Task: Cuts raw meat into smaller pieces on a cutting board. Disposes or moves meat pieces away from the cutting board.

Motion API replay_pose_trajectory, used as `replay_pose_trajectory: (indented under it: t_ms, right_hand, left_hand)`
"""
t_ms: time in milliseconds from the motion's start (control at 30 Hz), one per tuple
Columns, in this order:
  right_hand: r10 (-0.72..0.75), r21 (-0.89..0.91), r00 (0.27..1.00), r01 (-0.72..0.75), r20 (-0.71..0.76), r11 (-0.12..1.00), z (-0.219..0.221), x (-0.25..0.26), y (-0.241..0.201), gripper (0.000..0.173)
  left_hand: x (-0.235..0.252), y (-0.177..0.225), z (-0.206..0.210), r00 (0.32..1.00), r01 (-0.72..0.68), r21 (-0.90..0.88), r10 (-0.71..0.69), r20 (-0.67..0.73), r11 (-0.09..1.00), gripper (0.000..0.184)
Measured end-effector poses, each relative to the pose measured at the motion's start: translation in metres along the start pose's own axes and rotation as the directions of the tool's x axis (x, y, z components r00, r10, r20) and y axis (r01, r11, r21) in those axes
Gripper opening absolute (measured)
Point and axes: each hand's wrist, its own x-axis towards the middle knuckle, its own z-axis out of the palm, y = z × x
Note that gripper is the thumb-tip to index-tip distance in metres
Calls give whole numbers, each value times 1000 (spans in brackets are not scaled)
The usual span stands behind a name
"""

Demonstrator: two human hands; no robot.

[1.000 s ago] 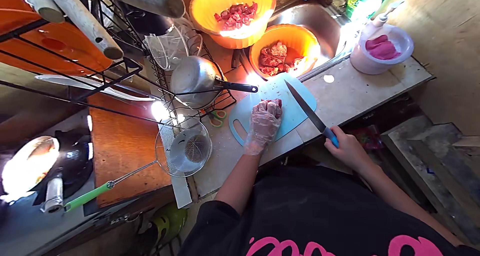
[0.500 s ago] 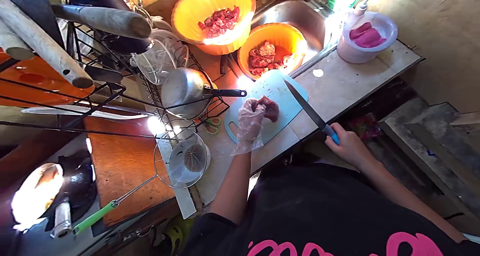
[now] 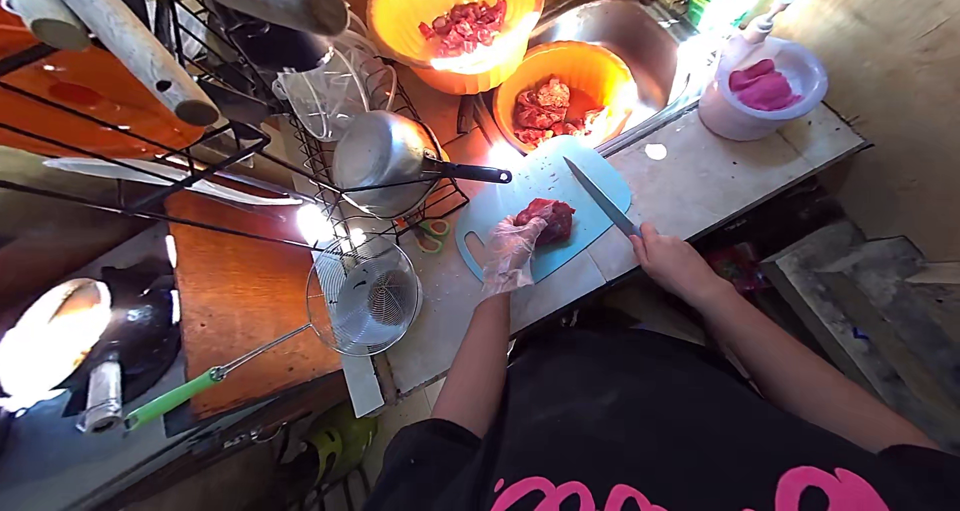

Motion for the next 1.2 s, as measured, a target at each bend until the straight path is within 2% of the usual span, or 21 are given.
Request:
replay_pose_trajectory:
  t_ms: [67,300,467,600,733,867,967,1033,1100,1200]
  right_hand:
    - [42,-17,998,-42,39,999,8,-9,4,45]
    - [90,-67,995,-87,42,994,24,-50,25,42]
    - [94,-74,995,-91,36,993,24,-53,25,41]
    - [51,-27,998,-51,-29,998,31,-52,33,40]
    - [38,43,998,-36,-49,998,35,-53,36,39]
    - [28,85,998,-23,-64,996,36,-54,39,40]
    - [7,117,997,1,-76,993,37,-54,41,39]
    - [-3,131,996,15,-90,991,38,-54,42,39]
    - [-5,148,994,22,-110,989,39,-54,43,40]
    - [-11,165,989,35,-146,986,40,-55,44,40]
  left_hand:
    - [3,-5,-3,999,-19,24,18,39,1000,38]
    - [4,-18,0,998,-45,-3,45,38,999,30]
    - [-1,5,4,1000,8,-72,-8,3,997,50]
    - [1,22,11,1000,-7,-139,7,4,990,44]
    - [-1,27,3,984,-168,-71,171,46,983,29]
    - [17,32,0,923,-382,76,376,86,921,22]
    - [24,60,-8,931,-359,249,326,164,899,23]
    - [23,66,-14,921,-386,279,352,166,879,23]
    - [9,61,-17,852,-521,299,509,124,799,21]
    - [-1,37,-4,639,-715,425,766,75,554,20]
